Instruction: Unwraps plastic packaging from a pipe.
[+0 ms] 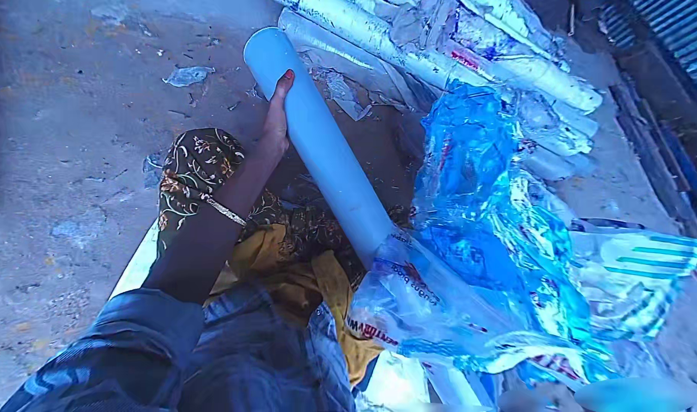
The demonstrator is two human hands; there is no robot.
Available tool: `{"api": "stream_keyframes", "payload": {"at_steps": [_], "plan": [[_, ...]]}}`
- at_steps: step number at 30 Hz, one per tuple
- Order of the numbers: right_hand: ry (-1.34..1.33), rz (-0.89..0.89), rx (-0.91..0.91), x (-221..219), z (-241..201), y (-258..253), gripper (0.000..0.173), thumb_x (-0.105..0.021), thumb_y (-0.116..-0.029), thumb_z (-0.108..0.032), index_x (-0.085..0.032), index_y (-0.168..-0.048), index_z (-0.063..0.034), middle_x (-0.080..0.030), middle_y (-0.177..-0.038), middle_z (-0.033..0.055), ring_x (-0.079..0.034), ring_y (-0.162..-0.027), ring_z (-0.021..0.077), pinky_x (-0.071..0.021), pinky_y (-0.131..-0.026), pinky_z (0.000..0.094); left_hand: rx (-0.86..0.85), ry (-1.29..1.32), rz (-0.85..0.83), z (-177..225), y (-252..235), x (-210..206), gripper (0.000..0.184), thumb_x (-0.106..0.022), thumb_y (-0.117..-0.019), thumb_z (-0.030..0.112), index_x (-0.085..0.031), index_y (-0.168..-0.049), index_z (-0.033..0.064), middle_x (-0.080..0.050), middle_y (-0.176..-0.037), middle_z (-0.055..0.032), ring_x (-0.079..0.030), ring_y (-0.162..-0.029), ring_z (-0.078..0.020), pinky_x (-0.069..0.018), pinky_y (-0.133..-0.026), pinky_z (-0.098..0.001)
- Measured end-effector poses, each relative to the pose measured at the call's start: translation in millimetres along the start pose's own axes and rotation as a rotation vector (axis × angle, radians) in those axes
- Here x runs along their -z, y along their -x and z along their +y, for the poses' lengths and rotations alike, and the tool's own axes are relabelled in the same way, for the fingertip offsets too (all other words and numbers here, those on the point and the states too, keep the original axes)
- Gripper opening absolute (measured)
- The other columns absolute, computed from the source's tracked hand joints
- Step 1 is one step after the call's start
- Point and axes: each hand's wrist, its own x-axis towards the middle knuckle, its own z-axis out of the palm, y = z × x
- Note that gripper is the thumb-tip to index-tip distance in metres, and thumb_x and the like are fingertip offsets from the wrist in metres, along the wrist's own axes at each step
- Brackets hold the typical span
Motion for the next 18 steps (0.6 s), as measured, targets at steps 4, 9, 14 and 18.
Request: {"api": "stream_keyframes", "payload": {"at_steps": [4,9,14,18], "plan": [[0.059,0.237,-0.344,2,7,-25,0.023,-0.047,-0.0894,0.011,-0.06,-0.103,-0.0022,-0.071,-0.099,-0.0096,-0.072,-0.09,0.0057,-0.0631,-0.084,0.0301,-0.009,-0.142,0.06,12,13,-15,0.064,-0.067,-0.0969,0.045,-0.046,-0.141,0.0041,-0.068,-0.116,-0.011,-0.071,-0.101,-0.0177,-0.0614,-0.086,-0.0363],[-0.088,-0.23,-0.322,13,-38,-24,0.041,-0.053,-0.102,-0.053,-0.076,-0.1,-0.0193,-0.08,-0.099,-0.0024,-0.077,-0.091,0.0165,-0.0651,-0.08,0.0324,-0.042,-0.204,0.123,24,3,-32,0.084,-0.078,-0.0907,0.026,-0.026,-0.151,0.0006,-0.056,-0.13,-0.0175,-0.064,-0.111,-0.0174,-0.0574,-0.091,-0.0308],[0.316,-0.317,-0.177,-158,-67,67,0.099,-0.074,-0.0784,-0.06,-0.052,-0.133,0.0195,-0.056,-0.138,0.0315,-0.053,-0.135,0.0227,-0.0396,-0.113,0.0295,-0.075,-0.338,0.073,10,-21,-39,0.043,-0.072,-0.0897,0.009,-0.055,-0.126,-0.0065,-0.065,-0.111,-0.0145,-0.068,-0.097,-0.017,-0.0583,-0.083,-0.0308],[0.71,0.188,-0.156,-253,-10,81,0.101,-0.079,-0.0748,-0.047,-0.043,-0.138,0.023,-0.034,-0.147,0.0488,-0.026,-0.141,0.0661,-0.0065,-0.12,0.0696,-0.027,-0.121,0.064,23,19,-42,0.095,-0.08,-0.0874,0.015,-0.016,-0.155,-0.0004,-0.051,-0.137,-0.0192,-0.061,-0.118,-0.0188,-0.0557,-0.095,-0.0304]]}}
